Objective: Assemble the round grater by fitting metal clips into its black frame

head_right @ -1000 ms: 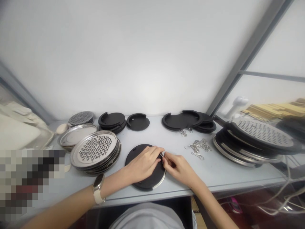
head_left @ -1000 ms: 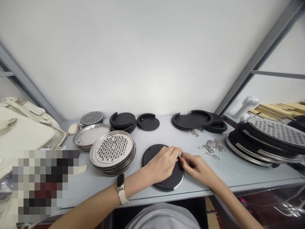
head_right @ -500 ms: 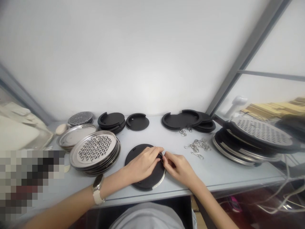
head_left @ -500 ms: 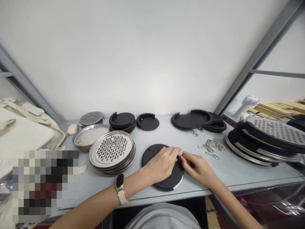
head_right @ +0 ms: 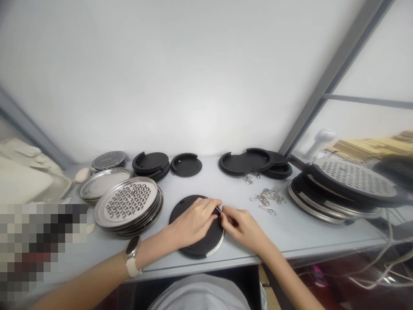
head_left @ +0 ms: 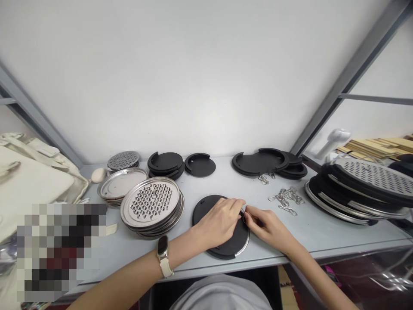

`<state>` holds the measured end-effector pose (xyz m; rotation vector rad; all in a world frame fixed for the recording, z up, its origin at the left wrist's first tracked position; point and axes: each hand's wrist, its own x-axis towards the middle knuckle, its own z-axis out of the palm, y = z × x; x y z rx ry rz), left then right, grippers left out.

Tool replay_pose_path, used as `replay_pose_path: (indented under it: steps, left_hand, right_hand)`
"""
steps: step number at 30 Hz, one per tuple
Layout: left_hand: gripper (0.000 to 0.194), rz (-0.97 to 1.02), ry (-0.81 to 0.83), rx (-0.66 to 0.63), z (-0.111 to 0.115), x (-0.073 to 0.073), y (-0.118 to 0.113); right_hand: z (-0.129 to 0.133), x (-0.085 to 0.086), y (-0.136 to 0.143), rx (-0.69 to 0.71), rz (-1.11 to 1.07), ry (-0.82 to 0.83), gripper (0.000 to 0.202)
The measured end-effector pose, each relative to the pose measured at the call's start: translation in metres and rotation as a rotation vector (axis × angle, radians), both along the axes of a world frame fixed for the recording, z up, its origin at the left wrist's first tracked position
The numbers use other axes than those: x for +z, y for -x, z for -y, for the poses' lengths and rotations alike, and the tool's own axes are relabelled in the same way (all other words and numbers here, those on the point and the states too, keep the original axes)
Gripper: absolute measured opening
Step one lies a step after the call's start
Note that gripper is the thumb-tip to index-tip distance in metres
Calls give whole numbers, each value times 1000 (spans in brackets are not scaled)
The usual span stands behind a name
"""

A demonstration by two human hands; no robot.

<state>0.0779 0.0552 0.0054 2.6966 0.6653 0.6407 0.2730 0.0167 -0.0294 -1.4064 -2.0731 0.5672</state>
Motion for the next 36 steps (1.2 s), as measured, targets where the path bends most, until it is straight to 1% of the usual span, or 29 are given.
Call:
replay_pose_path:
  steps: [5,13,20,26,30,33,36]
  left_hand:
    - [32,-1,7,-2,1,1,0]
    - [32,-2,28,0,1,2,0]
    - [29,-7,27,3,2,2,0]
    - [32,-2,35,-16,1,2,-1]
    - [32,2,45,-26,2,2,0]
    - [32,10,48,-39,1,2,0]
    - [32,7,46,-35,1,1,-1]
  right_hand:
    - [0,0,0,-1,13,2,29]
    - [3,0,1,-24,24,-112,29]
    - [2,-2,1,-33,44,-171,29]
    - [3,-2,2,-36,54,-226,29]
    - [4,0,3,-41,48,-237,29]
    - [4,1,2,-72,8,-235,30]
    - [3,1,1,-93,-24,-190,31]
